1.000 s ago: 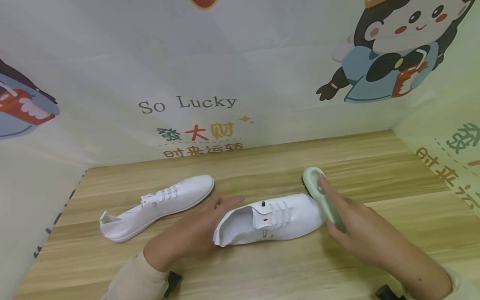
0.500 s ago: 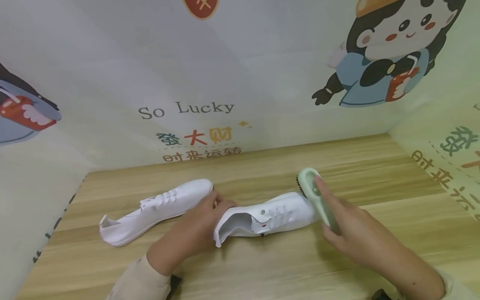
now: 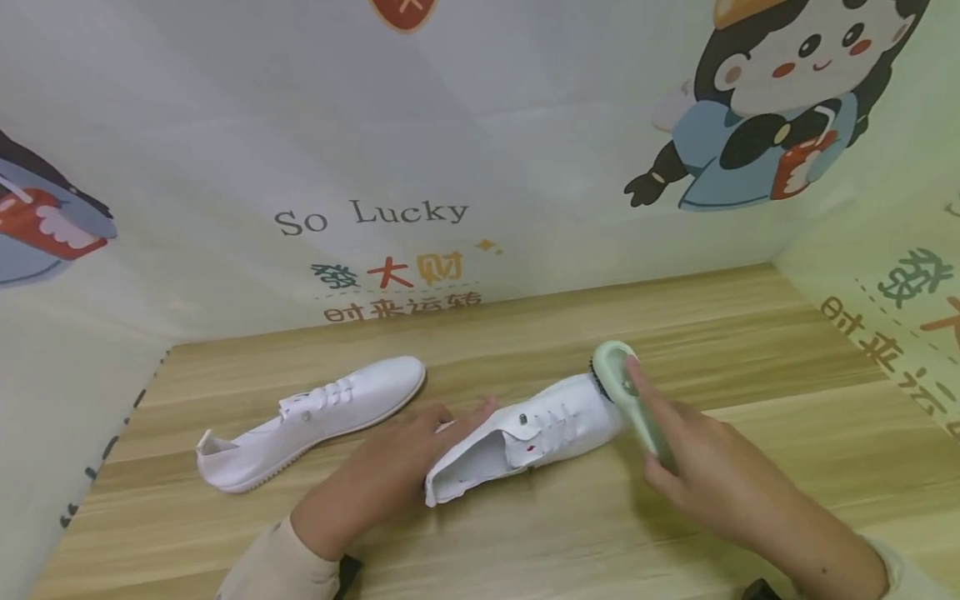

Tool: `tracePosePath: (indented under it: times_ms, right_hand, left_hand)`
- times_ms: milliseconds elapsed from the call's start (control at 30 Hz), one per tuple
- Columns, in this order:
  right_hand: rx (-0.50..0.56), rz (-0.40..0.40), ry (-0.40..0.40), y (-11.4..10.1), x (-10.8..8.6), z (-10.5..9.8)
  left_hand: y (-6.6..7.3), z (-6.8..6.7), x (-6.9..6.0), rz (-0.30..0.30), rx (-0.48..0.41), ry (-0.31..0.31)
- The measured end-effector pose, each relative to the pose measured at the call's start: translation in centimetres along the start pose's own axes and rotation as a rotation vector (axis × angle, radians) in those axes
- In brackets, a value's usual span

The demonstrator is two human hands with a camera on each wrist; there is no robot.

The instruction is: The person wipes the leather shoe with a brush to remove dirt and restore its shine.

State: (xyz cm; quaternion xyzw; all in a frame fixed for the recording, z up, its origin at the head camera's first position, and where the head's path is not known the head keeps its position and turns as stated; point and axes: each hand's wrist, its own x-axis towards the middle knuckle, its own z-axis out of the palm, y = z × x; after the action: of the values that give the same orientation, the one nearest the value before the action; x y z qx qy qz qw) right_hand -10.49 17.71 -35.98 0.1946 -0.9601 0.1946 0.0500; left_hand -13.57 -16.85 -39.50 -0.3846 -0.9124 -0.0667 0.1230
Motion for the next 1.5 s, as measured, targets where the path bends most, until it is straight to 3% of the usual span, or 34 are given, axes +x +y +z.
tracePosePath:
  times_ms: [100, 367, 533, 600, 800, 967, 1100, 1300, 1500]
  right_hand:
    - [0.006, 0.003, 0.015, 0.1, 0.0, -0.2]
    - [0.009, 0.009, 0.013, 0.1, -0.1, -0.4]
    - [0.009, 0.002, 0.022, 0.2, -0.2, -0.6]
    - [0.012, 0.001, 0.016, 0.2, -0.2, -0.5]
    - [0.002, 0.001, -0.005, 0.3, -0.2, -0.1]
    - [-0.001, 0.0, -0.009, 0.3, -0.2, -0.2]
    - [0.01, 0.002, 0.0, 0.1, -0.2, -0.3]
    - [0.006, -0.021, 0.006, -0.2, -0.5, -0.2]
    - [-0.024, -0.03, 0.014, -0.4, -0.6, -0.1]
  left_hand:
    - [0.3, 0.0, 0.2, 0.005, 0.053, 0.042]
    - [1.3, 0.1, 0.4, -0.071, 0.238, 0.088]
    - [1.5, 0.3, 0.7, -0.058, 0.295, 0.13]
    - [1.3, 0.3, 0.7, -0.044, 0.256, 0.135]
    - [0.6, 0.4, 0.3, 0.009, 0.032, 0.076]
    - [0.1, 0.4, 0.2, 0.081, -0.04, 0.029]
    - [0.1, 0.0, 0.1, 0.102, -0.125, -0.046]
    - [0.4, -0.7, 0.0, 0.06, -0.291, -0.152]
    - [-0.3, -1.5, -0.2, -0.073, -0.632, -0.399]
